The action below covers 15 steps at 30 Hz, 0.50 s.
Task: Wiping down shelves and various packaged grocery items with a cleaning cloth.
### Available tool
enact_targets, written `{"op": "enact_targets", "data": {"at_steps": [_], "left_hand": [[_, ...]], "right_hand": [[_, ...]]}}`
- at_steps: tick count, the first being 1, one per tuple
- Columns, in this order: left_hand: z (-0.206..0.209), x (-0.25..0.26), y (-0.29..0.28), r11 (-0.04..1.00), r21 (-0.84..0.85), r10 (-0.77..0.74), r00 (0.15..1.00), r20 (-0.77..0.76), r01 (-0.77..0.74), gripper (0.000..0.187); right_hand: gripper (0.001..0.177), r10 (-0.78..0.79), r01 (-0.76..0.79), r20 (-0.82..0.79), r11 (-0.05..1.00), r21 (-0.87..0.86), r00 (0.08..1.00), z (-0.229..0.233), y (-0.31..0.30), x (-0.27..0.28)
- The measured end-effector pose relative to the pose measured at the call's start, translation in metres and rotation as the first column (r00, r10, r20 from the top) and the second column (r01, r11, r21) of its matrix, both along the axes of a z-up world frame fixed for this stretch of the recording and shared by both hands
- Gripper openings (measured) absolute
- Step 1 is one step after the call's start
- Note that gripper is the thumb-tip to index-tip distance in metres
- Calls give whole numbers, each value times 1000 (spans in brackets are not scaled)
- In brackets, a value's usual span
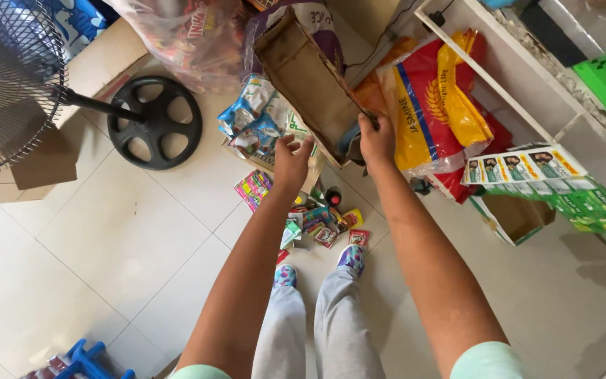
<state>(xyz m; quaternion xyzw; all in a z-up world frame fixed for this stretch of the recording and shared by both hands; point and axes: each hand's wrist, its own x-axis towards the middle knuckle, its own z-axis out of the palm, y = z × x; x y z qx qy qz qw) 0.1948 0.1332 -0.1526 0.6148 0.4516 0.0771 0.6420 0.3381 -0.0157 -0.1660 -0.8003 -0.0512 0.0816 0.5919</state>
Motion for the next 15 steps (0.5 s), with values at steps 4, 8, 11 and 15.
{"op": "enact_targets", "data": {"at_steps": [4,8,11,15], "left_hand": [[-37,-4,-12,966,237,-98,995,-20,100,70],[-40,-24,-35,965,191,-167,982,-85,180,70],[-40,-35,-36,986,48,-158,986,-47,161,72],[14,-34,-16,970,-226,-68,992,105,90,76]], "right_hand": [[36,-62,59,-172,998,-19,983,-12,4,4],[37,-56,44,-227,997,-60,972,-57,-11,-4],[35,-36,53,-200,995,79,979,-39,-15,-19],[41,-34,51,-80,975,215,996,24,-49,-64]]}}
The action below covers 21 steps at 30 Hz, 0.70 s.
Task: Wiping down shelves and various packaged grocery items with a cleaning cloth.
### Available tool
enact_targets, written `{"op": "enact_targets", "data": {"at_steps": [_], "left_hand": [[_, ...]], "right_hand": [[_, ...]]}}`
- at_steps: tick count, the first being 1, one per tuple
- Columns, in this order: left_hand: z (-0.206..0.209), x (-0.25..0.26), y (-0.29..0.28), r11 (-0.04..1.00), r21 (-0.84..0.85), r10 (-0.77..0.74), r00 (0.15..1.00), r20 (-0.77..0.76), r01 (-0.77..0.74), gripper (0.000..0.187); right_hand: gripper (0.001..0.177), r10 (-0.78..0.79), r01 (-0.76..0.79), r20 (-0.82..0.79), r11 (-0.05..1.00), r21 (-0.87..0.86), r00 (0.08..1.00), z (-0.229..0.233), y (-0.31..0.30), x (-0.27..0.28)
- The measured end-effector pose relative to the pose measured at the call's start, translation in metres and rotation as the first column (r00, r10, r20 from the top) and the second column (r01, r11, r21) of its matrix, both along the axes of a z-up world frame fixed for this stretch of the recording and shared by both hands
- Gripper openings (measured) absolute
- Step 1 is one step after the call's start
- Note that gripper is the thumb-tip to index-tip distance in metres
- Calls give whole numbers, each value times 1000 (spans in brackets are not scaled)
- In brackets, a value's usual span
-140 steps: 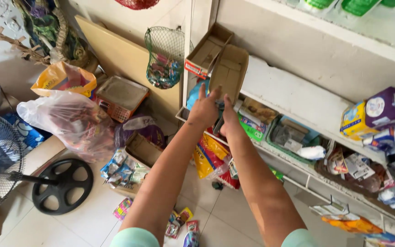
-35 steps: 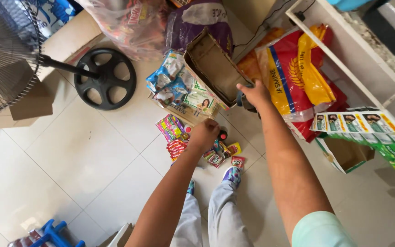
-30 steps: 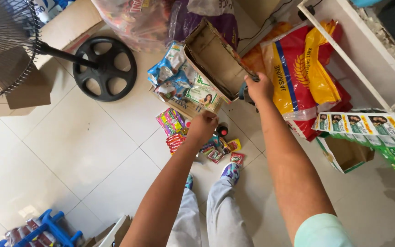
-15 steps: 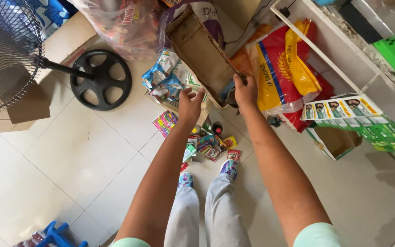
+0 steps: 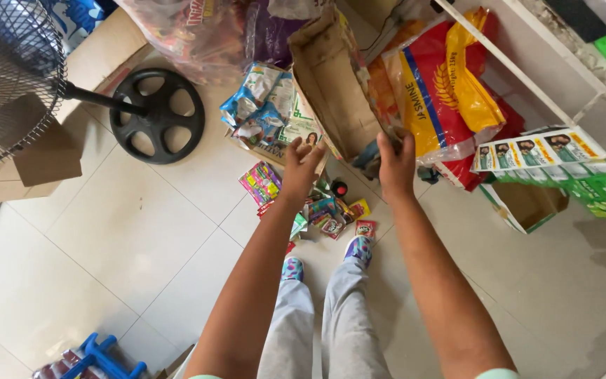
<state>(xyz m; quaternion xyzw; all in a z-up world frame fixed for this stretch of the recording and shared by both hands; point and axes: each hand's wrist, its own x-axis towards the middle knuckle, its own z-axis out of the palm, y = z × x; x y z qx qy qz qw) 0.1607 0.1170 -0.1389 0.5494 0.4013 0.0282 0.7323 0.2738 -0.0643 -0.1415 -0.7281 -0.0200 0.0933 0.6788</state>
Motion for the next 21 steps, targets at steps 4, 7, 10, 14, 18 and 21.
{"op": "enact_targets", "data": {"at_steps": [4,7,10,14,18,21], "left_hand": [[61,13,-9,979,-201,15,999,37,-7,70],[45,16,-45,949,-313,38,978,207,30,55],[62,9,-100,906,-396,15,925,380,148,45],[119,-10,-147,501,-757,19,869,494,420,60],[77,-6,-163,398,-763,-169,858,486,510,68],[181,-27,-141,490,-750,-188,894,407,444,70]], "right_hand": [[49,42,-15,152,984,-178,987,68,-63,-90],[68,101,-97,36,990,-102,994,114,-107,-140],[78,246,-244,-118,969,39,962,153,-144,-174],[92,186,-198,-238,980,-27,953,231,-138,-216],[102,-13,-43,-140,921,-387,990,265,-146,-259],[109,-75,157,262,938,-310,962,303,-147,-282]]}}
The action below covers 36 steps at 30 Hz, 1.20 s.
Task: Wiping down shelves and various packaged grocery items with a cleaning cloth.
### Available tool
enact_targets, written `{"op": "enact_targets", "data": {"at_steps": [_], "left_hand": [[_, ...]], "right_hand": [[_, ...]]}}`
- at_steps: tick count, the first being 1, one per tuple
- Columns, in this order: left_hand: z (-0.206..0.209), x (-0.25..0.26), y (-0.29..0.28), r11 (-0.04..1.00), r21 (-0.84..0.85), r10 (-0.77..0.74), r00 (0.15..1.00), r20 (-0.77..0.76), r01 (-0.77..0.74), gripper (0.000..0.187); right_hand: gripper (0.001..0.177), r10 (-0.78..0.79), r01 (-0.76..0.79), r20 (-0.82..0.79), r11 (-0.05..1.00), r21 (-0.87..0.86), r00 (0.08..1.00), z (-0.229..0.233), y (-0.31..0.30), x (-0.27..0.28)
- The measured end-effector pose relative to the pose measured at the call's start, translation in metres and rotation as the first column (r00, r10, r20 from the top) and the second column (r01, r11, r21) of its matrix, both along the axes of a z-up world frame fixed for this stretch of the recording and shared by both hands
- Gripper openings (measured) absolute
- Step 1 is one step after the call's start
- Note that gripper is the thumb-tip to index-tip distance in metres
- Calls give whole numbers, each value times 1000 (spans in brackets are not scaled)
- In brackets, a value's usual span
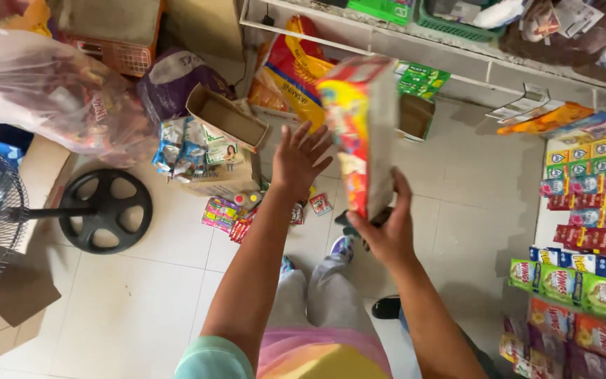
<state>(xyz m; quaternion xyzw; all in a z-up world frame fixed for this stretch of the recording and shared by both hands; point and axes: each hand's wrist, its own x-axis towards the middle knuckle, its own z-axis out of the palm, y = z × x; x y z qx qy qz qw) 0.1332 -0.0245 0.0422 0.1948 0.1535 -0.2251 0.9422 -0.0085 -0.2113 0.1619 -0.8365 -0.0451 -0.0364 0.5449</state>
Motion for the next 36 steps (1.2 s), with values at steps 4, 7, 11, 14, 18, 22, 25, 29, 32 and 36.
{"op": "enact_targets", "data": {"at_steps": [4,7,11,14,18,22,25,29,32,36], "left_hand": [[71,-21,15,995,-97,14,999,35,-11,77],[58,-30,14,975,-218,-13,990,142,44,84],[107,-47,24,986,-153,-48,987,155,72,94],[115,-54,25,987,-156,-25,988,151,48,97],[110,-64,13,961,-258,-39,972,232,100,95],[114,-67,2,973,-156,-119,950,289,169,90],[112,-77,-14,964,54,-265,917,299,261,81],[106,-102,-55,897,84,-439,852,285,434,72],[101,-113,-84,898,54,-436,868,236,437,67],[118,-112,-108,940,58,-339,907,251,336,62]], "right_hand": [[102,-238,191,164,947,258,957,34,9,-16],[105,-36,-35,-124,850,-525,992,50,12,-26],[104,-153,140,-29,952,-274,988,70,9,-42],[100,-212,232,113,952,-202,971,59,7,-49],[101,-110,-33,-273,882,-470,956,64,14,-58],[104,-52,17,-70,904,-428,996,39,-10,-79],[105,74,34,-471,976,216,879,23,-36,-87],[98,298,165,-517,723,671,802,-9,-86,-99],[88,340,286,-561,599,748,754,-40,-123,-107],[65,300,483,-677,515,708,672,-12,-150,-96]]}}
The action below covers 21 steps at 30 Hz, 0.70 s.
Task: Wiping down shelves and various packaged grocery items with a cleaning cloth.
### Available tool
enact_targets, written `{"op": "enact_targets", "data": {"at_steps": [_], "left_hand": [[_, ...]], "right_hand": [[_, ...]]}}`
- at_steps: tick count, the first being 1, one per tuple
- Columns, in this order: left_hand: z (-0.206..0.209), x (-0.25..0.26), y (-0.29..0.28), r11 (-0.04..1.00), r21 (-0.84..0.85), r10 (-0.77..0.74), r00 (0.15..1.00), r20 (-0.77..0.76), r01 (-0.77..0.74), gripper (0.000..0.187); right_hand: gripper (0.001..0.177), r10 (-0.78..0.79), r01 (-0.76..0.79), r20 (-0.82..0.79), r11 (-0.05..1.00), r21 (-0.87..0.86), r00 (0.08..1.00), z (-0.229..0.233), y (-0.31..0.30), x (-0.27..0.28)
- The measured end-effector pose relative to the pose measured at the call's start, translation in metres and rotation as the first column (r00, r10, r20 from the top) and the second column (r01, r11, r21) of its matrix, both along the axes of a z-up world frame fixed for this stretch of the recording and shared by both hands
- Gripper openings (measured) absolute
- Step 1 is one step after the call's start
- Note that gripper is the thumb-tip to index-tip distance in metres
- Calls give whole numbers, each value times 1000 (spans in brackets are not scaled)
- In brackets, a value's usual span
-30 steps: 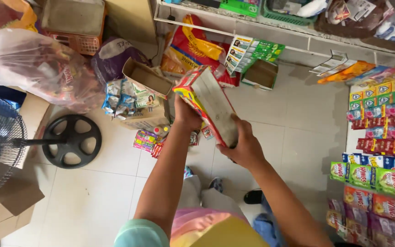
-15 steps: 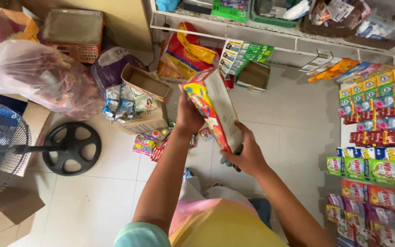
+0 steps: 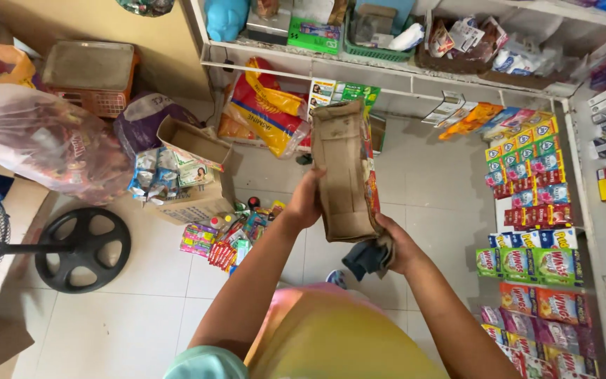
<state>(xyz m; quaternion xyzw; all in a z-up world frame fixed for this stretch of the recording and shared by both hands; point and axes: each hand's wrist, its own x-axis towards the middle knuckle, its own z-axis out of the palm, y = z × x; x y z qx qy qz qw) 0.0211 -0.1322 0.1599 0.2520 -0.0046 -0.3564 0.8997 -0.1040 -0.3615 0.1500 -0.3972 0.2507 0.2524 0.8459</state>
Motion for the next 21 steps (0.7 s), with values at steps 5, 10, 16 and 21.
{"op": "enact_targets", "data": {"at_steps": [5,10,16,21], "left_hand": [[48,-5,-13,976,216,-34,984,173,-4,62],[21,1,-37,925,371,-27,958,286,-85,64],[27,-28,-89,868,434,26,894,447,-242,65],[56,-49,-91,883,410,-37,837,546,-228,62]], "right_hand": [[47,121,-120,-9,973,-197,993,23,-54,-10],[34,123,-7,228,892,-453,966,117,-100,-4],[47,17,457,775,799,-390,632,168,-81,30],[51,799,736,394,-89,-671,455,152,-28,61]]}}
